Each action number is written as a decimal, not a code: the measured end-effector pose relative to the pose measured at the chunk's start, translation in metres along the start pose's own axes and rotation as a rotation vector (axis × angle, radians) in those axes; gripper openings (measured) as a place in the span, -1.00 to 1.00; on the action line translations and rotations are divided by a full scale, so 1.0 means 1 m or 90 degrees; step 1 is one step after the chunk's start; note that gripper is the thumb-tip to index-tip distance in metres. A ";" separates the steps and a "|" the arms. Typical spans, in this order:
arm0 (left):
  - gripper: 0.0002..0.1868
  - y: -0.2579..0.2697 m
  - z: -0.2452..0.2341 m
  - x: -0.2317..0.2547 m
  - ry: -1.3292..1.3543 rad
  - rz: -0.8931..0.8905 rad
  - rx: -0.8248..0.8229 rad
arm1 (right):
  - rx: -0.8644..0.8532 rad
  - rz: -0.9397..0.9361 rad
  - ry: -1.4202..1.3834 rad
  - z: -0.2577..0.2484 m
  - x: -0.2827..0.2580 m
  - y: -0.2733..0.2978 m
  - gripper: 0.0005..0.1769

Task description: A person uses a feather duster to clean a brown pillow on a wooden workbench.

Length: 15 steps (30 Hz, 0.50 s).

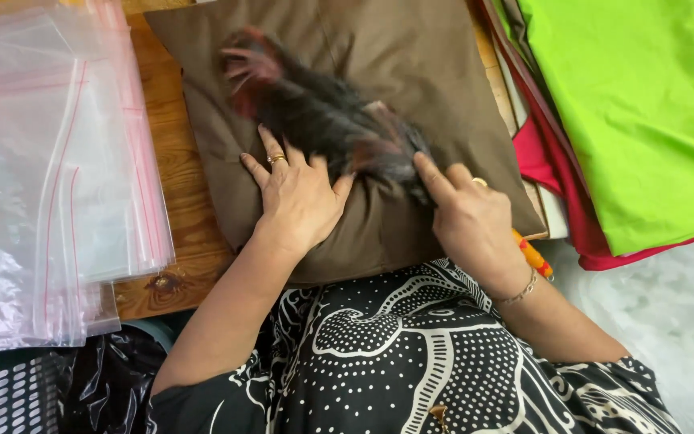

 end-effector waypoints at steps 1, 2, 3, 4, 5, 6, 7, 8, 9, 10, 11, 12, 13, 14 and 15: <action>-0.28 0.010 -0.016 0.000 0.021 0.011 0.012 | 0.021 0.017 0.019 0.000 0.018 -0.007 -0.34; -0.23 0.020 -0.032 -0.001 0.043 0.022 0.024 | 0.040 0.033 0.038 -0.001 0.034 -0.012 -0.43; -0.23 0.022 -0.031 -0.002 0.044 0.021 0.023 | 0.039 0.033 0.038 -0.004 0.046 -0.015 -0.43; -0.21 0.022 -0.030 -0.001 0.047 0.039 0.006 | 0.062 0.075 0.061 -0.010 0.064 -0.020 -0.47; -0.19 0.023 -0.029 -0.001 0.051 0.056 -0.011 | 0.086 0.117 0.083 -0.017 0.081 -0.025 -0.50; -0.19 0.024 -0.036 -0.005 0.051 0.056 -0.011 | 0.087 0.117 0.083 -0.025 0.077 -0.028 -0.50; -0.21 0.025 -0.038 -0.007 0.074 0.068 -0.056 | 0.118 0.143 -0.002 -0.036 0.078 -0.030 -0.60; -0.22 0.027 -0.040 -0.009 0.098 0.079 -0.099 | 0.150 0.166 -0.088 -0.046 0.078 -0.033 -0.67; -0.22 0.021 -0.041 -0.014 0.099 0.077 -0.097 | 0.151 0.164 -0.087 -0.051 0.072 -0.033 -0.67; -0.29 0.017 -0.052 -0.019 0.082 0.082 -0.002 | 0.115 0.193 -0.129 -0.050 0.067 -0.031 -0.52; -0.36 0.014 -0.063 -0.024 0.064 0.086 0.093 | 0.077 0.222 -0.170 -0.048 0.063 -0.030 -0.32; -0.36 0.004 -0.059 -0.030 0.064 0.087 0.093 | 0.078 0.222 -0.170 -0.050 0.056 -0.030 -0.32; -0.27 -0.005 -0.061 -0.038 0.039 0.057 0.146 | -0.002 0.235 -0.164 -0.042 0.050 -0.031 -0.26; -0.14 -0.013 -0.064 -0.046 0.013 0.026 0.199 | -0.080 0.247 -0.157 -0.035 0.045 -0.030 -0.20; -0.14 -0.025 -0.056 -0.051 0.012 0.028 0.201 | -0.078 0.248 -0.157 -0.030 0.048 -0.028 -0.20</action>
Point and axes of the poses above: each hand's wrist, its own y-axis away from the middle knuckle, its own z-axis out of the palm, x = y × z, the point moved 8 cm from there along -y, towards the middle knuckle, and after that the axes turned 15 degrees about -y, right-handed, at the moved point
